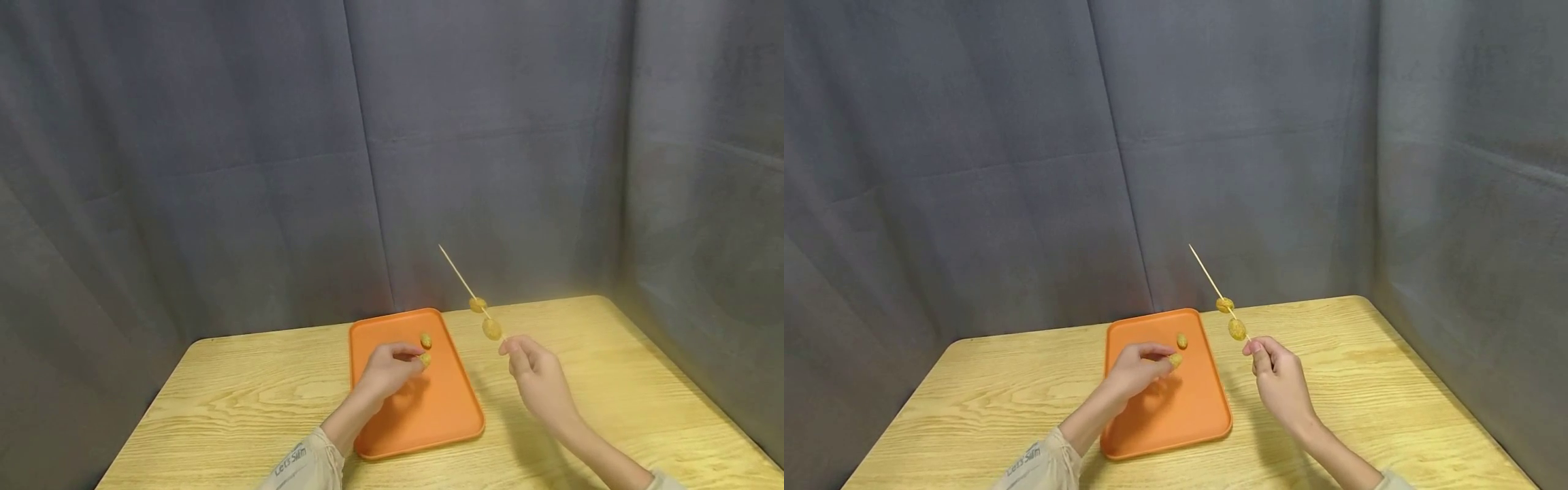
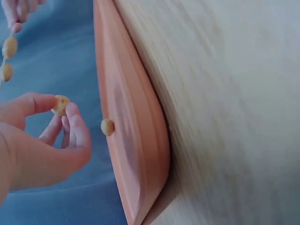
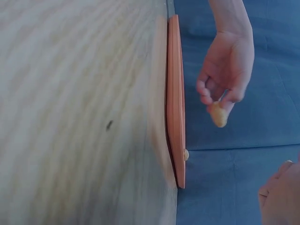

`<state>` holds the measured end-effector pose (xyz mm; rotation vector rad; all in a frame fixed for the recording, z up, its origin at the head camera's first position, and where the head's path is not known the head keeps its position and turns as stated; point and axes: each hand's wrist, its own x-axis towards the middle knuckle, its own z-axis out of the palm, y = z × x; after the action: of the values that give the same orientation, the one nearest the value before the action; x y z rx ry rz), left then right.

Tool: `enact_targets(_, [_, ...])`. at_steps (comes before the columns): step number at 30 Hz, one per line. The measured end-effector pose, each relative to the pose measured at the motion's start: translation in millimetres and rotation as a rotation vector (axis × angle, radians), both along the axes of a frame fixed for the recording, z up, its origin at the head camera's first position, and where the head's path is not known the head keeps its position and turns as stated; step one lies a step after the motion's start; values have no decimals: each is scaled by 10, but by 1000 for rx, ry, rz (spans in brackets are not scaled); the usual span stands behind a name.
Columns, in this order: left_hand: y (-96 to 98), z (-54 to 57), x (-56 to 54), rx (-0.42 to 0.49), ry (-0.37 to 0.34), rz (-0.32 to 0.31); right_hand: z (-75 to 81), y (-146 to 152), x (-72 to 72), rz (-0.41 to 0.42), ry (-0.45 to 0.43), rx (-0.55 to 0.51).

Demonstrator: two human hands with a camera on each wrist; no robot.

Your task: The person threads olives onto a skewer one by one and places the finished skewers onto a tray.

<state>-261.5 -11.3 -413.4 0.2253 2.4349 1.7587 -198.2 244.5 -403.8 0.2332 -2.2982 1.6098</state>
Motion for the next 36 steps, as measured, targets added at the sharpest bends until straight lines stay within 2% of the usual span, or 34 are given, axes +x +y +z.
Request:
enact_targets(8, [-185,104,138,175,-35,-33,-49,-111,10,14,89,29])
enact_targets(15, [-392,188,198,228,-9,-47,-48,-194,10,21,120,56])
enact_targets(18, [-477,198,191,238,24,-34,-36,-232,12,22,118,65])
enact_targets(22, [-538,143,165,255,54,-18,-52,-238,44,19,114,98])
enact_targets(27, [-500,57,136,295,55,-28,-92,-182,140,-6,125,145])
enact_targets(31, [-506,51,111,349,37,-48,-88,-179,164,15,130,142])
enact_targets(36, [-620,92,88,447,12,-61,-26,-209,110,72,228,168])
